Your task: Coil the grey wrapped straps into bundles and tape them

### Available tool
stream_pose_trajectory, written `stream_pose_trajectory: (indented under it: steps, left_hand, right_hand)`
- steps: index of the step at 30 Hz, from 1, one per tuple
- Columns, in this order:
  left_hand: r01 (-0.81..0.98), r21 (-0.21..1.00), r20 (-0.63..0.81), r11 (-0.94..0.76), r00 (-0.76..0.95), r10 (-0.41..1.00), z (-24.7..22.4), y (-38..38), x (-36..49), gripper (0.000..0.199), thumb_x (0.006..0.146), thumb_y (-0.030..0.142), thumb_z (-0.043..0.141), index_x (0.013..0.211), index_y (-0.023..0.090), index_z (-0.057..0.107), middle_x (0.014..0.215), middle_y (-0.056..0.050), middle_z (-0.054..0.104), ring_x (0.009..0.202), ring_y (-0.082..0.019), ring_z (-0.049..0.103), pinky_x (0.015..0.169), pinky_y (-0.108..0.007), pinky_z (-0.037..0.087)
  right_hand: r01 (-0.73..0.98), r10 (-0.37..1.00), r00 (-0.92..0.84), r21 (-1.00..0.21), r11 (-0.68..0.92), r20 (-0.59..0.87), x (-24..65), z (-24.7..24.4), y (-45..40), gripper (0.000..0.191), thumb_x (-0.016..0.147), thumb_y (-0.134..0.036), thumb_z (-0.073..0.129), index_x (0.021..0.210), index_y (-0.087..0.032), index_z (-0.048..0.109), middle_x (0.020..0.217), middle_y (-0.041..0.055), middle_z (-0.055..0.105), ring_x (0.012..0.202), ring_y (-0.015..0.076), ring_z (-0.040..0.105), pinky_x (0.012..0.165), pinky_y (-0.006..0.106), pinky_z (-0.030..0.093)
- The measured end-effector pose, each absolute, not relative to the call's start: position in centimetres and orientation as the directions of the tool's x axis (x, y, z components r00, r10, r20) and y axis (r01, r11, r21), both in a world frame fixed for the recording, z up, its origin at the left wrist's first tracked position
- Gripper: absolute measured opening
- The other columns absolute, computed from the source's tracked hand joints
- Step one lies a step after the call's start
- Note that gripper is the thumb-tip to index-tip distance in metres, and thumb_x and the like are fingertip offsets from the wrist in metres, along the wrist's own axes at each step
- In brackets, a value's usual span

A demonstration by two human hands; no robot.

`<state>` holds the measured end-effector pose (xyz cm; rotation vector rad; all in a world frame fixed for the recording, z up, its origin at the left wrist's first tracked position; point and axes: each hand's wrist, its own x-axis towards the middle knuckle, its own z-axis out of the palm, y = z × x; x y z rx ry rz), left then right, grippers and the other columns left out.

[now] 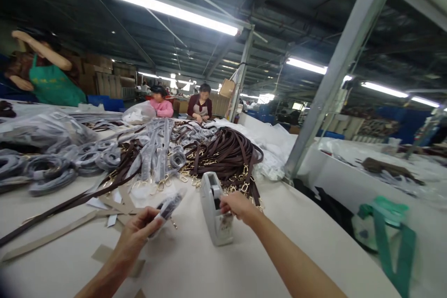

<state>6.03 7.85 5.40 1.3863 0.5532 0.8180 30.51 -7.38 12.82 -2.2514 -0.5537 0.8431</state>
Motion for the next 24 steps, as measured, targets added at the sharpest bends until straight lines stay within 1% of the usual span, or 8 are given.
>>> stream_pose_trajectory:
  steps: [2,5,8,11,15,17,20,24]
  left_hand:
    - [-0.207,0.978,0.105,0.033,0.622,0.776,5.3,7.8,5.7,0.034,0.064,0.047,0.079,0.070,0.016,0.067,0.060,0.004,0.054,0.059,-0.012,0.042,0.056,-0.021,0.030]
    - [-0.257,0.960,0.077,0.108,0.617,0.784,5.8,7.5,5.3,0.033,0.061,0.044,0.082,0.068,0.016,0.066,0.058,0.004,0.054,0.056,-0.010,0.042,0.053,-0.020,0.030]
    - [-0.312,0.929,0.031,0.198,0.600,0.799,6.4,7.3,5.0,0.035,0.055,0.041,0.087,0.066,0.015,0.066,0.055,0.005,0.056,0.053,-0.008,0.043,0.051,-0.018,0.031]
    - [-0.367,0.864,-0.061,0.344,0.603,0.796,6.6,7.3,5.0,0.038,0.048,0.036,0.091,0.067,0.014,0.066,0.054,0.005,0.060,0.050,-0.007,0.046,0.048,-0.017,0.032]
    - [-0.414,0.795,-0.112,0.444,0.620,0.777,6.9,7.2,5.3,0.041,0.045,0.034,0.093,0.069,0.015,0.066,0.059,0.005,0.065,0.052,-0.008,0.054,0.050,-0.016,0.039]
    - [-0.418,0.768,-0.136,0.484,0.633,0.762,7.1,7.0,5.4,0.039,0.047,0.032,0.092,0.070,0.015,0.066,0.063,0.003,0.068,0.055,-0.009,0.057,0.052,-0.017,0.043]
    - [-0.405,0.732,-0.180,0.548,0.661,0.729,7.5,6.6,5.5,0.031,0.057,0.027,0.088,0.071,0.015,0.064,0.068,0.000,0.070,0.059,-0.012,0.062,0.055,-0.021,0.047]
    - [-0.399,0.682,-0.211,0.613,0.695,0.687,7.4,6.3,5.3,0.028,0.064,0.025,0.085,0.072,0.016,0.060,0.070,0.000,0.070,0.060,-0.013,0.064,0.058,-0.024,0.050]
  right_hand:
    - [0.132,0.560,0.703,-0.693,-0.709,-0.439,30.4,13.1,-7.2,0.023,0.095,-0.036,0.057,0.094,-0.013,0.062,0.079,-0.0012,0.062,0.057,0.0087,0.057,0.050,0.022,0.049]
    - [0.140,0.573,0.710,-0.715,-0.685,-0.409,30.0,14.2,-7.7,0.021,0.095,-0.034,0.059,0.091,-0.013,0.061,0.075,-0.0030,0.060,0.052,0.0069,0.052,0.046,0.019,0.045]
    - [0.155,0.606,0.722,-0.777,-0.610,-0.332,29.2,15.8,-9.0,0.023,0.093,-0.031,0.060,0.076,-0.014,0.057,0.063,-0.0066,0.051,0.044,0.0044,0.039,0.038,0.016,0.031]
    - [0.143,0.637,0.720,-0.841,-0.523,-0.274,27.8,16.1,-11.2,0.021,0.082,-0.022,0.062,0.064,-0.014,0.054,0.057,-0.0058,0.049,0.043,0.0037,0.034,0.038,0.016,0.019]
    - [0.065,0.628,0.720,-0.872,-0.485,-0.296,26.0,12.8,-13.5,0.015,0.067,-0.027,0.059,0.059,-0.016,0.053,0.055,-0.0037,0.051,0.042,0.0048,0.032,0.040,0.019,0.015]
    - [0.045,0.618,0.731,-0.883,-0.467,-0.290,25.7,10.5,-14.0,0.018,0.066,-0.033,0.056,0.058,-0.018,0.052,0.053,-0.0055,0.046,0.042,0.0055,0.029,0.041,0.020,0.015]
    - [0.065,0.624,0.739,-0.895,-0.441,-0.254,26.0,7.8,-14.3,0.020,0.064,-0.036,0.056,0.055,-0.019,0.051,0.049,-0.0067,0.040,0.043,0.0064,0.028,0.044,0.021,0.015]
    - [0.088,0.675,0.682,-0.886,-0.456,-0.280,25.2,7.5,-14.7,0.023,0.060,-0.038,0.062,0.052,-0.019,0.052,0.049,-0.0029,0.048,0.041,0.0070,0.029,0.044,0.024,0.016]
